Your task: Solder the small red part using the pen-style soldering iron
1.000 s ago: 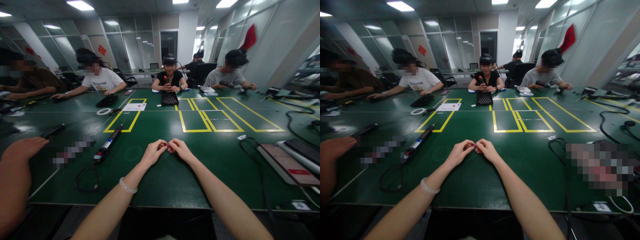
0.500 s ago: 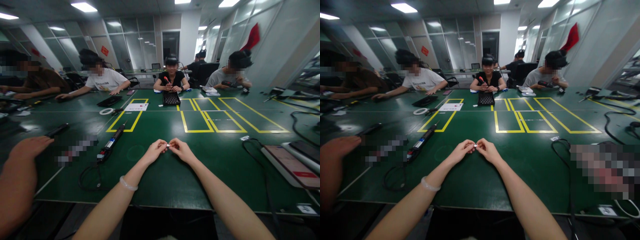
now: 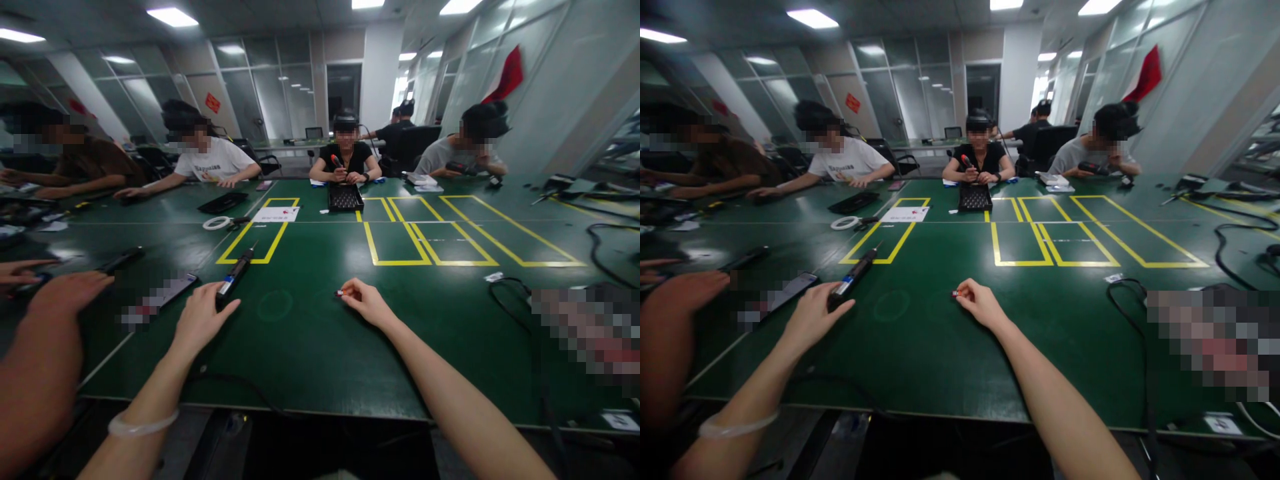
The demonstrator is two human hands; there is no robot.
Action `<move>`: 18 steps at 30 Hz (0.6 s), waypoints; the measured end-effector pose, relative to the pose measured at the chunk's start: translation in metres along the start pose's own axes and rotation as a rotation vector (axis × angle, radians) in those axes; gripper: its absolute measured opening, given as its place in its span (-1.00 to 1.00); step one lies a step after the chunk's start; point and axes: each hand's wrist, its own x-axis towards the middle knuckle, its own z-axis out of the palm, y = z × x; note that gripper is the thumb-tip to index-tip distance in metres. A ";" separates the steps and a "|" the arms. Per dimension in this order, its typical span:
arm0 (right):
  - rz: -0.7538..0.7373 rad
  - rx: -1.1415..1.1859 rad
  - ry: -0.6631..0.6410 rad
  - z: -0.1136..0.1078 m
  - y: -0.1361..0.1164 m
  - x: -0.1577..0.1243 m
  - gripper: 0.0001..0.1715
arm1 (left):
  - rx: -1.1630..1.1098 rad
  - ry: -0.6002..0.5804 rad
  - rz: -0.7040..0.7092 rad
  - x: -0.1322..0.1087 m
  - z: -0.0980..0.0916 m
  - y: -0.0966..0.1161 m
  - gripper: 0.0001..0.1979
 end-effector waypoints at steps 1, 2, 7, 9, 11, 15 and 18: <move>0.003 0.001 0.001 0.001 0.000 0.000 -0.81 | 0.045 -0.021 -0.047 -0.001 0.000 -0.015 -0.22; 0.007 0.003 -0.001 0.001 0.001 0.000 -0.81 | 0.072 -0.056 -0.088 -0.002 0.000 -0.027 -0.17; 0.016 0.007 -0.011 0.002 0.001 0.000 -0.80 | 0.051 -0.241 -0.167 0.001 0.004 -0.059 -0.08; 0.018 0.004 -0.011 0.002 0.001 0.000 -0.80 | 0.037 -0.276 -0.170 0.005 0.004 -0.063 -0.07; 0.021 0.002 -0.011 0.001 0.000 0.000 -0.81 | 0.035 -0.298 -0.181 0.010 0.003 -0.064 -0.06; 0.020 0.003 -0.016 0.001 0.000 0.000 -0.82 | 0.018 -0.309 -0.140 0.021 -0.001 -0.066 -0.10; 0.024 0.017 -0.017 0.001 0.001 0.000 -0.81 | 0.008 -0.362 -0.088 0.027 -0.003 -0.063 -0.11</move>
